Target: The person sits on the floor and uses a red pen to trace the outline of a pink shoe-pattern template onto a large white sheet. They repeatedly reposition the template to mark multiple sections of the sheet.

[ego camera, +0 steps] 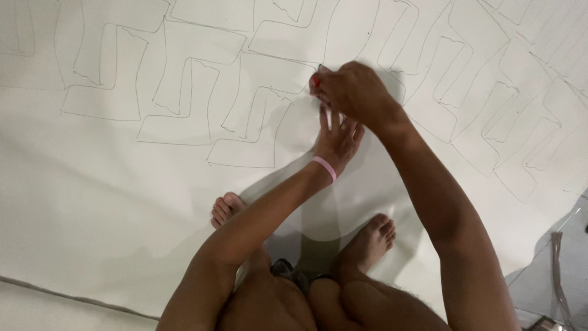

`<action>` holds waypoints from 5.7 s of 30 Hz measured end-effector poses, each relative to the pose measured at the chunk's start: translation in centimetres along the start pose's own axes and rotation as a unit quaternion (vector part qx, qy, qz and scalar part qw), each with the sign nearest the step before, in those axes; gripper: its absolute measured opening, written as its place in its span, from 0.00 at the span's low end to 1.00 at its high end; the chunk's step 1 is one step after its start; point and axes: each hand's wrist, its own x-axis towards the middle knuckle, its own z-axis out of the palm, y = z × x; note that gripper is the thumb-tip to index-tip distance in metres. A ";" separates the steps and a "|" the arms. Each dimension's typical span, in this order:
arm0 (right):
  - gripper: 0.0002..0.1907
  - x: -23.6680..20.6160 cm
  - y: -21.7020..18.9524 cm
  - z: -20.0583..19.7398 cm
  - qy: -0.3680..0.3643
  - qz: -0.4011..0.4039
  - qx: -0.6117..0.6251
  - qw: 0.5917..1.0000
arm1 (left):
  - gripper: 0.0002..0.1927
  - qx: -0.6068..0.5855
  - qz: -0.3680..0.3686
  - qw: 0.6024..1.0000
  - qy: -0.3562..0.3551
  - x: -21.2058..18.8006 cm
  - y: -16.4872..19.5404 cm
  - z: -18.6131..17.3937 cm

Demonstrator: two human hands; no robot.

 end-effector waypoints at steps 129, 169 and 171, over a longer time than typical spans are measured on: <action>0.28 -21.0 -18.9 15.6 0.219 0.420 0.202 0.857 | 0.44 -0.343 0.021 0.938 0.044 -9.0 -15.0 5.2; 0.32 -22.6 -19.0 17.9 0.206 0.397 0.150 0.882 | 0.45 -0.306 0.009 0.952 -0.023 -8.1 -14.2 5.0; 0.32 -22.6 -19.0 18.0 0.209 0.397 0.144 0.882 | 0.45 -0.306 0.007 0.951 -0.028 -8.1 -14.1 5.0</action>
